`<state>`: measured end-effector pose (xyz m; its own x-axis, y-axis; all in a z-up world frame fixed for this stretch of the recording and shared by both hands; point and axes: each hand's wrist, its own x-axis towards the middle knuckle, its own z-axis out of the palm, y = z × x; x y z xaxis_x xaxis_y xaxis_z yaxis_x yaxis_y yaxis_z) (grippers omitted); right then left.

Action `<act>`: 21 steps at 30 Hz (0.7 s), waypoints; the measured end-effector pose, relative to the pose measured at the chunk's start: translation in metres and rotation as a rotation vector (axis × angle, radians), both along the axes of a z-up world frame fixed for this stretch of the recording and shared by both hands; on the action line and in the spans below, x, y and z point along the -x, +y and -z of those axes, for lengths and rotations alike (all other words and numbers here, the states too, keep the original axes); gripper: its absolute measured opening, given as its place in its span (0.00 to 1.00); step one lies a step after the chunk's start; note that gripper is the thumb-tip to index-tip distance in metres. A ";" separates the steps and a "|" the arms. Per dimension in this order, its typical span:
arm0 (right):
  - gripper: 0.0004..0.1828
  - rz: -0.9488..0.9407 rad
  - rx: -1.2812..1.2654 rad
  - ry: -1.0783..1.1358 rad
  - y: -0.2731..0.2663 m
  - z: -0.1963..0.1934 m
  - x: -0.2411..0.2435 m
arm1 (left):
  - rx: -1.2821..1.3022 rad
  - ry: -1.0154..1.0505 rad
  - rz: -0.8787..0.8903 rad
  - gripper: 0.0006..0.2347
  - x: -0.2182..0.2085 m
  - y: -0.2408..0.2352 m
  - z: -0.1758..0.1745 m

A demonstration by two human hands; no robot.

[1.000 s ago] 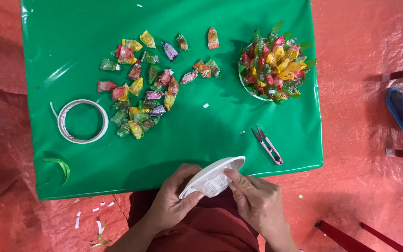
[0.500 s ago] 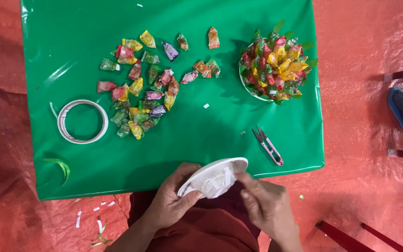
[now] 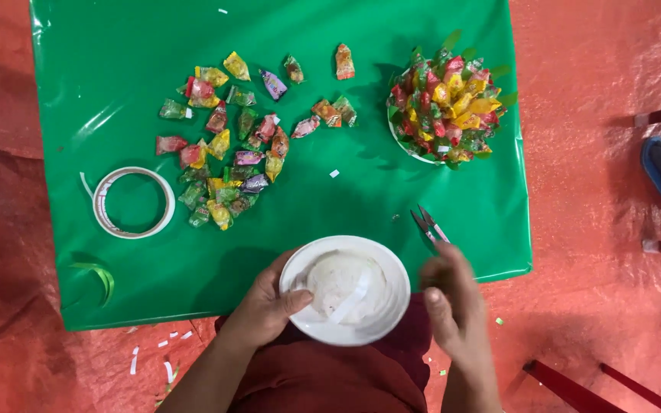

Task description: Decorating a plastic bowl by sticking wrapped candies onto it using double-sided tape.

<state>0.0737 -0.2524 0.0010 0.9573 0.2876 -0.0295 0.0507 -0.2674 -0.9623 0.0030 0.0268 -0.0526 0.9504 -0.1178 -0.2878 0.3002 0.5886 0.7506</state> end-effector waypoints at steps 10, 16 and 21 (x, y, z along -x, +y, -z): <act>0.21 0.022 -0.144 0.367 0.013 0.046 0.029 | -1.046 -0.280 -0.074 0.20 -0.050 0.009 -0.089; 0.30 0.025 0.010 0.029 0.065 -0.018 0.025 | -1.388 -0.915 -0.095 0.11 -0.020 -0.046 -0.138; 0.42 -0.070 0.078 -0.162 0.074 -0.015 0.036 | -1.525 -0.819 -0.219 0.10 -0.020 -0.054 -0.125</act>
<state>0.0380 -0.1786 0.0161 0.9289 0.3569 0.0983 0.2242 -0.3310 -0.9166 0.0233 -0.0275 0.0719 0.8542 -0.0825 0.5134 -0.3896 -0.7554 0.5269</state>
